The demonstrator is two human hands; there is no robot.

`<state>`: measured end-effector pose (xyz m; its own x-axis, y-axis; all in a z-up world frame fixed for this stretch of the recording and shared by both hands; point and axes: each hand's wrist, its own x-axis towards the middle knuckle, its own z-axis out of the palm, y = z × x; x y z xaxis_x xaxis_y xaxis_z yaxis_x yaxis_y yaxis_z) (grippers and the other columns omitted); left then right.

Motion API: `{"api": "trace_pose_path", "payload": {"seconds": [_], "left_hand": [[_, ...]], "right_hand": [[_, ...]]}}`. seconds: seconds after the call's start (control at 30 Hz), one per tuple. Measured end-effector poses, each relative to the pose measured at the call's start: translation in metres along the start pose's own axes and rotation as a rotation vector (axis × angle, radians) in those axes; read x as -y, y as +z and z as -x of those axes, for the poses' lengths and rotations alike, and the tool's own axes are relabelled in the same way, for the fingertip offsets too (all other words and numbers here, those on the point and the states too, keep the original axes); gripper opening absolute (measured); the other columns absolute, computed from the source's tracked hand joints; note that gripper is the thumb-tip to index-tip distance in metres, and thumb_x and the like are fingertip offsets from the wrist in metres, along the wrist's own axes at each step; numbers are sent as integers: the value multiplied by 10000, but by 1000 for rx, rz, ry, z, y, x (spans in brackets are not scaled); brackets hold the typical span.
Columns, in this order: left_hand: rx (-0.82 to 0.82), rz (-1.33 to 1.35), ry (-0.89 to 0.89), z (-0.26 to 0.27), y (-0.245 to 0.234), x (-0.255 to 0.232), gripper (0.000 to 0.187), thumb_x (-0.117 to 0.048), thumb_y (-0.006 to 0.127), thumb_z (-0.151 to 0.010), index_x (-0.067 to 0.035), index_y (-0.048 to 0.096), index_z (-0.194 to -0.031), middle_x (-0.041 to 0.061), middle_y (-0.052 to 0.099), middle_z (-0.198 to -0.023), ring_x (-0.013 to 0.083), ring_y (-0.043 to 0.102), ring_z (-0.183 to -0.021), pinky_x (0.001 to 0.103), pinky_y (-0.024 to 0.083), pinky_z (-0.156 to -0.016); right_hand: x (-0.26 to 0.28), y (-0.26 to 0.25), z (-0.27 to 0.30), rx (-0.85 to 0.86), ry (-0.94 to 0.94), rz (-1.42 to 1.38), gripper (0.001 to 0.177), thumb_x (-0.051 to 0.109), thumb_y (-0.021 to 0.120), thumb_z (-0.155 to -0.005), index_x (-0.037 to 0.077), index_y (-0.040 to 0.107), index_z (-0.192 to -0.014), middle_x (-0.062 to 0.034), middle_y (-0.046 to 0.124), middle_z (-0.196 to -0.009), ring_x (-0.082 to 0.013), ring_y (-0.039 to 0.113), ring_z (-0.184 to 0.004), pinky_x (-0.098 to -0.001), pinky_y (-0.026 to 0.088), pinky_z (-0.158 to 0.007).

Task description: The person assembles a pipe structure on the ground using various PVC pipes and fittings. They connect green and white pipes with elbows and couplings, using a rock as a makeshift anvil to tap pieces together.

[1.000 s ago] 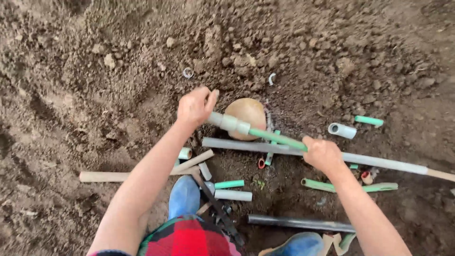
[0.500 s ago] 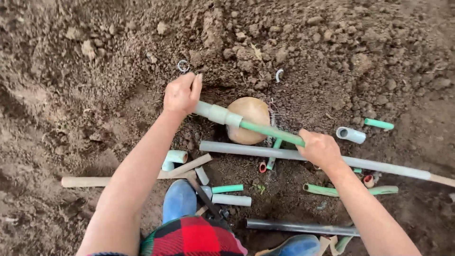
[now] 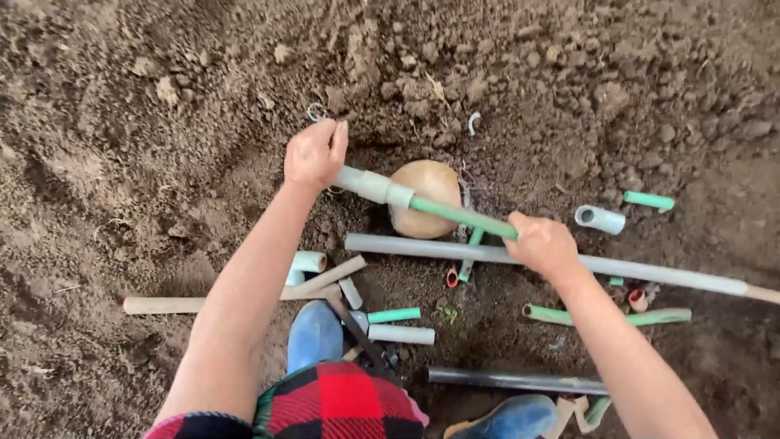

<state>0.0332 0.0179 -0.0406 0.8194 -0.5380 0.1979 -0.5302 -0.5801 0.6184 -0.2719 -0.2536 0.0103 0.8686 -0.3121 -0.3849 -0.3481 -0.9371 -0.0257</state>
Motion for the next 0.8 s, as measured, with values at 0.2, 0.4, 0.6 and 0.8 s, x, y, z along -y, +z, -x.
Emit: {"api": "trace_pose_path", "payload": {"seconds": [0.2, 0.4, 0.6, 0.8], "left_hand": [[31, 59, -21, -4, 13, 10, 426, -334, 432, -997, -144, 405, -616, 27, 382, -483, 191, 462, -459, 302, 430, -468], [37, 14, -10, -14, 2, -1, 433, -336, 452, -993, -105, 430, -627, 77, 412, -491, 254, 499, -479, 365, 431, -467], [-38, -9, -3, 1, 2, 5, 420, -319, 441, -999, -161, 394, -613, 3, 373, -480, 163, 445, -438, 287, 425, -462], [-42, -36, -33, 9, 3, 3, 416, -330, 427, -989, -153, 404, -613, 12, 362, -477, 192, 470, -454, 308, 428, -464]], "right_hand": [[1, 10, -10, 115, 29, -14, 193, 379, 584, -753, 197, 552, -812, -2, 590, -579, -206, 659, -609, -339, 555, -624], [5, 18, -13, 171, 92, -71, 248, 396, 582, -731, 185, 550, -856, -49, 615, -615, -256, 675, -660, -387, 558, -670], [9, 6, -6, 191, 109, -62, 217, 366, 568, -756, 193, 572, -886, -49, 650, -672, -245, 689, -708, -374, 559, -689], [11, -14, -9, 204, 107, -2, 180, 372, 568, -777, 204, 564, -840, -6, 630, -645, -203, 673, -651, -343, 557, -659]]}}
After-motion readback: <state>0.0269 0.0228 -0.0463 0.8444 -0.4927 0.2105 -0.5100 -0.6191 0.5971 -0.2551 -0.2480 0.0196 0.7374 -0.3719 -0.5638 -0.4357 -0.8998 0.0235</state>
